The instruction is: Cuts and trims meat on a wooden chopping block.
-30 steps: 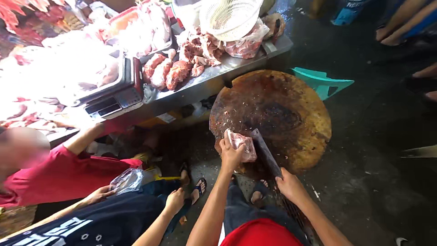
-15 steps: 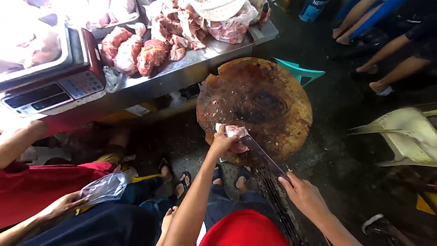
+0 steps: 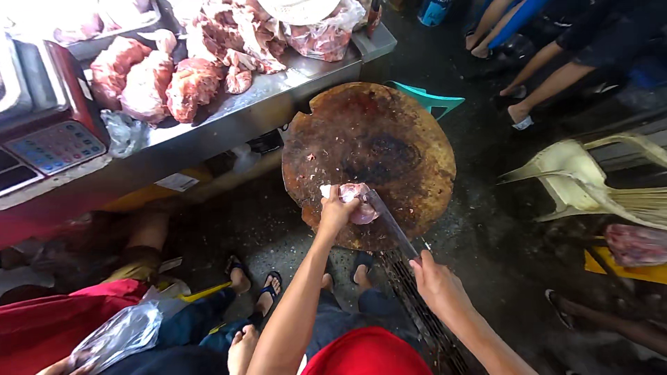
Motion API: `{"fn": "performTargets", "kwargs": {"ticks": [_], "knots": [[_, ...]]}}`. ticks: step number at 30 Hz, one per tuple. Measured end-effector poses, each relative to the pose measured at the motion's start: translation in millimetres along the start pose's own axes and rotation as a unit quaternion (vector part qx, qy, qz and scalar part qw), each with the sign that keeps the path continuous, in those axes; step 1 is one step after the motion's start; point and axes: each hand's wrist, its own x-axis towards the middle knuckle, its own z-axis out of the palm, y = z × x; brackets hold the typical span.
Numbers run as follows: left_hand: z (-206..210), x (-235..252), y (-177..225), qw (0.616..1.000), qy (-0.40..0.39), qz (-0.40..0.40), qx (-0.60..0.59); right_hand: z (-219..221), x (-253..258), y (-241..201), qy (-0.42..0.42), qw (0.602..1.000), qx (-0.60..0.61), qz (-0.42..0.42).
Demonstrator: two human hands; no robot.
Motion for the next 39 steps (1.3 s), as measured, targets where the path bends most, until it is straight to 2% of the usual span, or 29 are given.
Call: {"fn": "performTargets", "kwargs": {"ticks": [7, 10, 13, 16, 22, 26, 30, 33, 36, 39], "knots": [[-7.1, 20.0, -1.8, 0.997, -0.064, 0.002, 0.031, 3.4, -4.6, -4.1, -0.018, 1.000, 0.003, -0.006], [2.2, 11.8, 1.8, 1.000, -0.021, 0.009, 0.013, 14.4, 1.0, -0.4, -0.033, 0.979, 0.196, 0.042], [14.4, -9.9, 8.2, 0.999, 0.035, 0.002, 0.030, 29.0, 9.2, -3.2, -0.050, 0.920, 0.383, 0.067], [14.2, -15.8, 3.2, 0.999, 0.028, 0.000, 0.042, 23.4, 24.2, -10.4, -0.076, 0.899, 0.427, 0.059], [3.0, 4.3, 0.8, 0.998, -0.014, 0.015, 0.062, 20.9, 35.0, 0.8, -0.031, 0.963, 0.267, -0.014], [6.8, 6.0, -2.8, 0.997, -0.032, 0.027, 0.066, 0.9, 40.3, -25.7, -0.030, 0.987, 0.160, -0.011], [0.8, 7.2, -8.2, 0.998, -0.048, 0.042, 0.004, 10.9, 19.8, -1.6, 0.008, 0.997, 0.047, -0.057], [-0.4, 3.5, -6.1, 0.995, -0.072, 0.063, 0.026, 16.4, 20.5, 4.8, 0.046, 0.995, 0.022, -0.081], [-5.5, 4.8, -3.0, 0.992, -0.077, 0.088, 0.054, 3.1, 26.8, -3.0, 0.005, 0.997, 0.028, -0.074], [-16.7, 4.8, -3.0, 0.988, -0.085, 0.093, 0.093, -24.6, 18.9, 22.4, -0.115, 0.987, 0.096, -0.065]]}}
